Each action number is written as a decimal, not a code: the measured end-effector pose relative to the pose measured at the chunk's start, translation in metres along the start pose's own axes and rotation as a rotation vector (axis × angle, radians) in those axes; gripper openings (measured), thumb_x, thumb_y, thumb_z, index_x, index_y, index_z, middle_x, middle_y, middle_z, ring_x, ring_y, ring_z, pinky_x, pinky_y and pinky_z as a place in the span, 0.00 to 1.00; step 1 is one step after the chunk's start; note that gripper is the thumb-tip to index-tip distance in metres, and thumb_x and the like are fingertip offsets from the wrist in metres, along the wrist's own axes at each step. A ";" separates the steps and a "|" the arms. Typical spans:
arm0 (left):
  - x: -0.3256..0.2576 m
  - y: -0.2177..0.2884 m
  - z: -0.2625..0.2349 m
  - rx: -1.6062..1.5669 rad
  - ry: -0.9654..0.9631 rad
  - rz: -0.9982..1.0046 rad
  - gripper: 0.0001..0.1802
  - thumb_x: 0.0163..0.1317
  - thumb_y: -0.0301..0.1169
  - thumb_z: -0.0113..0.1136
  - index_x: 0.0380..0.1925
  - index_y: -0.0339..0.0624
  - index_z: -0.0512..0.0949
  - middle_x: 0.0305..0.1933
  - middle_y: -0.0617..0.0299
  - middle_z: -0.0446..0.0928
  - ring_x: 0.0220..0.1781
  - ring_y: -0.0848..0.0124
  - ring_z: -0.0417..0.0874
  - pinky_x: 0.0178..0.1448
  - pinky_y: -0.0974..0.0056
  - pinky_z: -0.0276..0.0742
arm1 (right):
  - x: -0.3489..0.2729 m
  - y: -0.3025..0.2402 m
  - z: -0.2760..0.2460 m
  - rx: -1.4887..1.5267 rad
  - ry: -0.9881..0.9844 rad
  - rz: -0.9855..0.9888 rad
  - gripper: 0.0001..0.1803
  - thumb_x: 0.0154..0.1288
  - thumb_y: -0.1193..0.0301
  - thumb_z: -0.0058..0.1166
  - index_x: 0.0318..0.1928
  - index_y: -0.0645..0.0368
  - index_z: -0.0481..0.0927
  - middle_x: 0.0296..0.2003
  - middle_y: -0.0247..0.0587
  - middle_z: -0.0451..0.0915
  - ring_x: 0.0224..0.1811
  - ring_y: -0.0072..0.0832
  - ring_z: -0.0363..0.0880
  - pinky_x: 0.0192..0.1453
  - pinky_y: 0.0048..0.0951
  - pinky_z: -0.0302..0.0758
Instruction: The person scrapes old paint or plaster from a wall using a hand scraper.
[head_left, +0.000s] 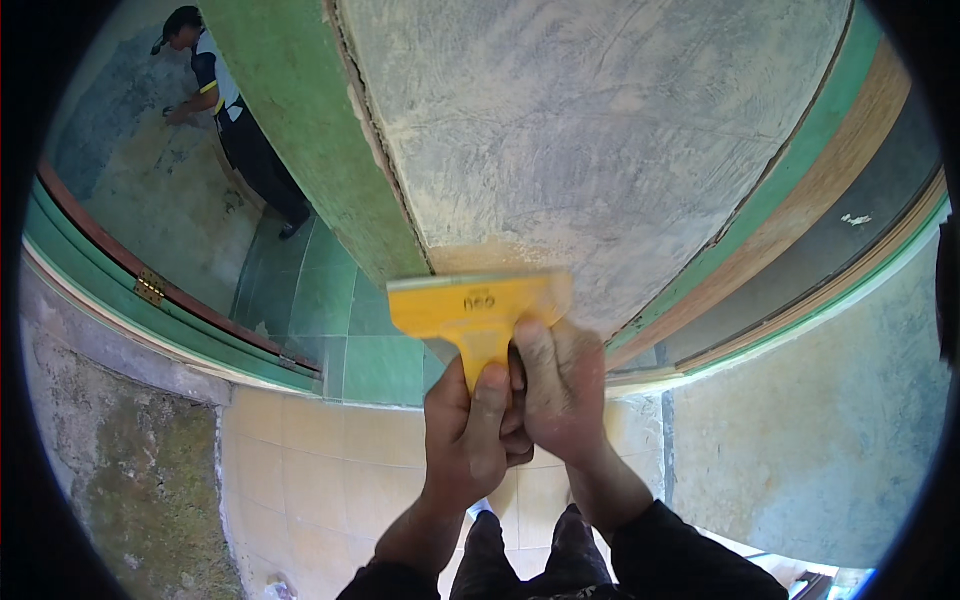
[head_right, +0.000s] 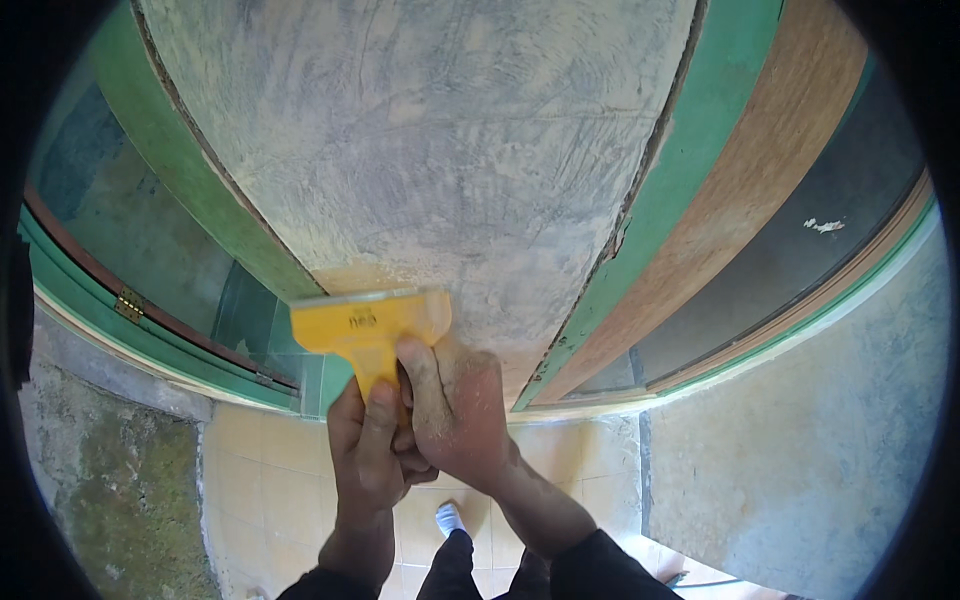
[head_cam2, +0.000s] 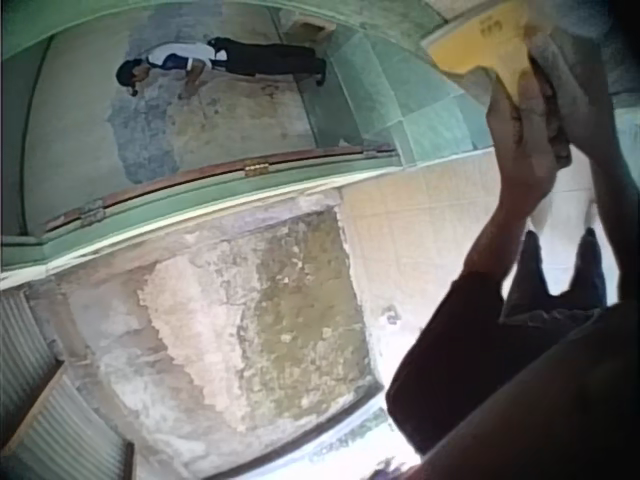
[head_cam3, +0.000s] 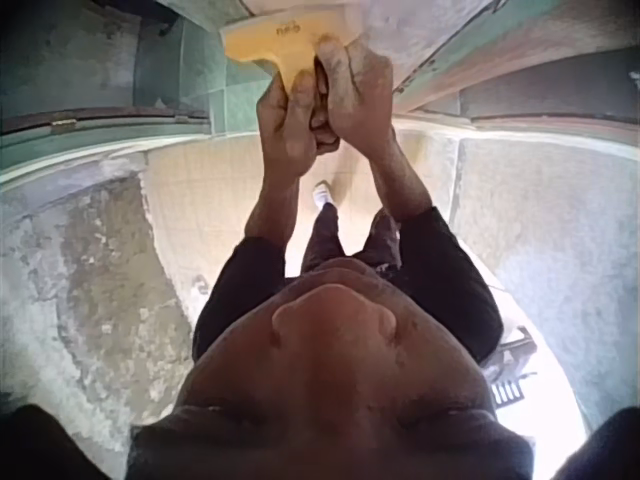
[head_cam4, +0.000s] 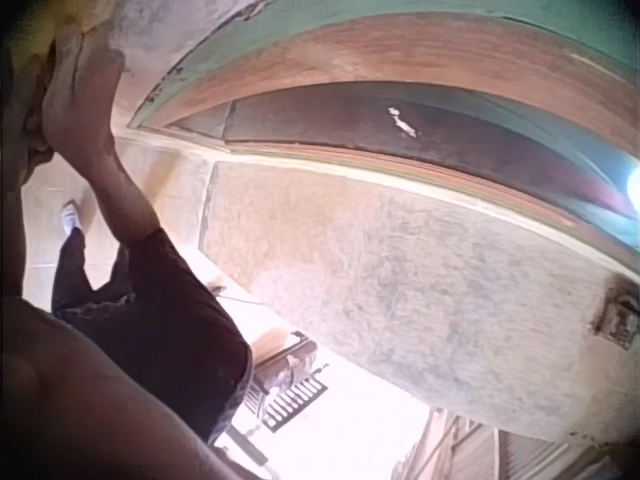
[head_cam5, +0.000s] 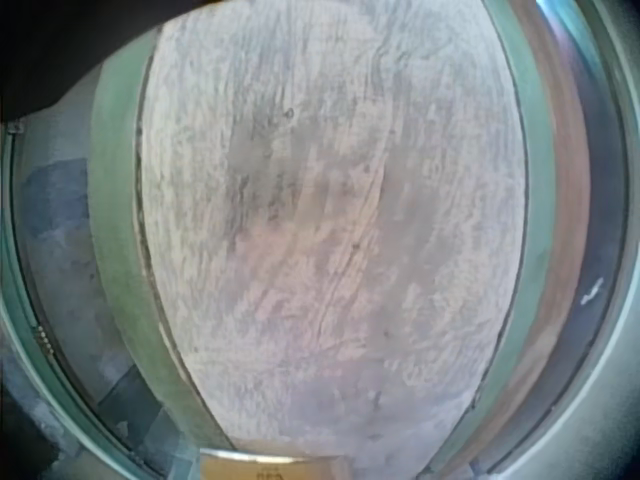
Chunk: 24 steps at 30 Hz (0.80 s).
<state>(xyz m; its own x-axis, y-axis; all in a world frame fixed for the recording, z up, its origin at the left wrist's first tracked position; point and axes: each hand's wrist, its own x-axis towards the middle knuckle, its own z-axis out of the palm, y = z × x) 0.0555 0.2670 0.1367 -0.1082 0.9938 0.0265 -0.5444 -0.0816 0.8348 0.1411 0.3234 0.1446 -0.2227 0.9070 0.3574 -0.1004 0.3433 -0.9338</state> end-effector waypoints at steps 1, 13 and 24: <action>0.003 0.007 0.004 0.001 -0.046 0.029 0.14 0.71 0.41 0.42 0.36 0.42 0.65 0.18 0.73 0.59 0.13 0.86 0.53 0.15 0.77 0.49 | 0.004 -0.011 -0.001 0.071 -0.013 0.086 0.15 0.69 0.69 0.43 0.26 0.66 0.72 0.14 0.45 0.70 0.13 0.34 0.69 0.18 0.31 0.64; -0.008 0.004 0.005 0.066 0.119 -0.034 0.16 0.70 0.44 0.43 0.35 0.41 0.65 0.17 0.72 0.57 0.13 0.86 0.53 0.15 0.76 0.48 | -0.005 0.000 -0.001 -0.056 -0.037 0.052 0.14 0.69 0.69 0.43 0.28 0.67 0.73 0.17 0.49 0.72 0.16 0.38 0.72 0.22 0.33 0.67; -0.006 0.018 0.011 0.056 0.041 -0.049 0.16 0.70 0.44 0.43 0.35 0.41 0.65 0.17 0.72 0.58 0.14 0.86 0.54 0.16 0.77 0.49 | 0.006 -0.029 -0.001 0.042 -0.017 0.076 0.15 0.69 0.71 0.41 0.27 0.67 0.73 0.15 0.47 0.70 0.14 0.35 0.69 0.21 0.32 0.65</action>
<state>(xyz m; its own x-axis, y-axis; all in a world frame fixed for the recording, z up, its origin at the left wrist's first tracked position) 0.0555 0.2599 0.1577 -0.1173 0.9924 -0.0365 -0.5026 -0.0277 0.8641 0.1437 0.3194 0.1738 -0.2471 0.9257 0.2864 -0.1229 0.2632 -0.9569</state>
